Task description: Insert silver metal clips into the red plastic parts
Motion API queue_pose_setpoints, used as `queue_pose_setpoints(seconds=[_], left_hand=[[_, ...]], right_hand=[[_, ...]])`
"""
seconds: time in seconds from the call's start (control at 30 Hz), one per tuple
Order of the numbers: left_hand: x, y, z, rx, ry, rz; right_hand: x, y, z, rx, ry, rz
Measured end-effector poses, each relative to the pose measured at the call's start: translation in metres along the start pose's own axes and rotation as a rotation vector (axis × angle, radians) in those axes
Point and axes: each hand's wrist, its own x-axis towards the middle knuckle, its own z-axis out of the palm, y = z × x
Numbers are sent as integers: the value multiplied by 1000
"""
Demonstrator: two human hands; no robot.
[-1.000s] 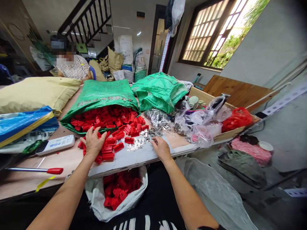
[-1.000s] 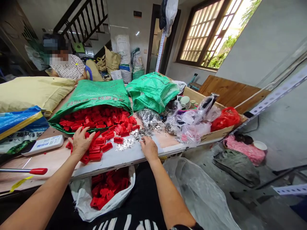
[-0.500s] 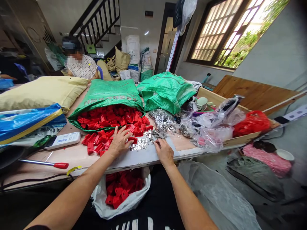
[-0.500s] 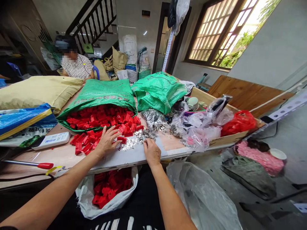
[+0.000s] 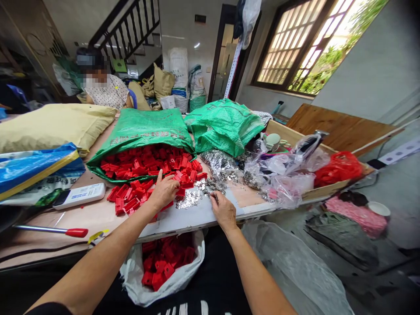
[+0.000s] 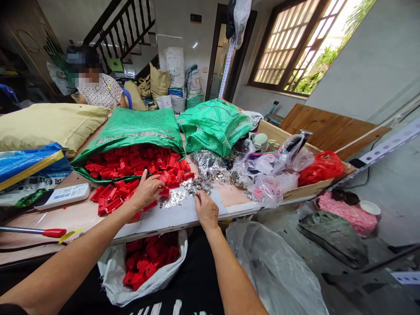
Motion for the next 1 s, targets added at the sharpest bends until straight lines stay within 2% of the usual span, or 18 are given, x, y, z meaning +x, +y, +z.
queue_pose_setpoints(seconds=[0.17,0.27,0.4,0.47,0.5,0.57,0.67,0.77,1.0], left_hand=[[0,13,-8,-264,130,-185],[-12,29,-11,-484,144,-298],[-50,50,-8,-761,52,-405],[-73,57,-6,-1172,0,-599],[-83,59,-6,-1302,-21,-671],[-102,60,-7,-1455,-56,-724],[-121,58,-10,-1524,-78,-754],[-132,56,-13,-1522,-43,-781],[-143,57,-5,-1463,-35,-791]], right_hand=[[2,0,-2,57,-7,-37],[2,-1,-4,67,-20,-25],[2,-1,-7,76,-48,15],[3,0,-8,85,-63,21],[4,1,-9,94,-75,23],[6,3,-11,140,-108,9],[10,7,-15,269,-139,-50],[13,9,-17,353,-158,-63],[14,9,-21,327,-173,-25]])
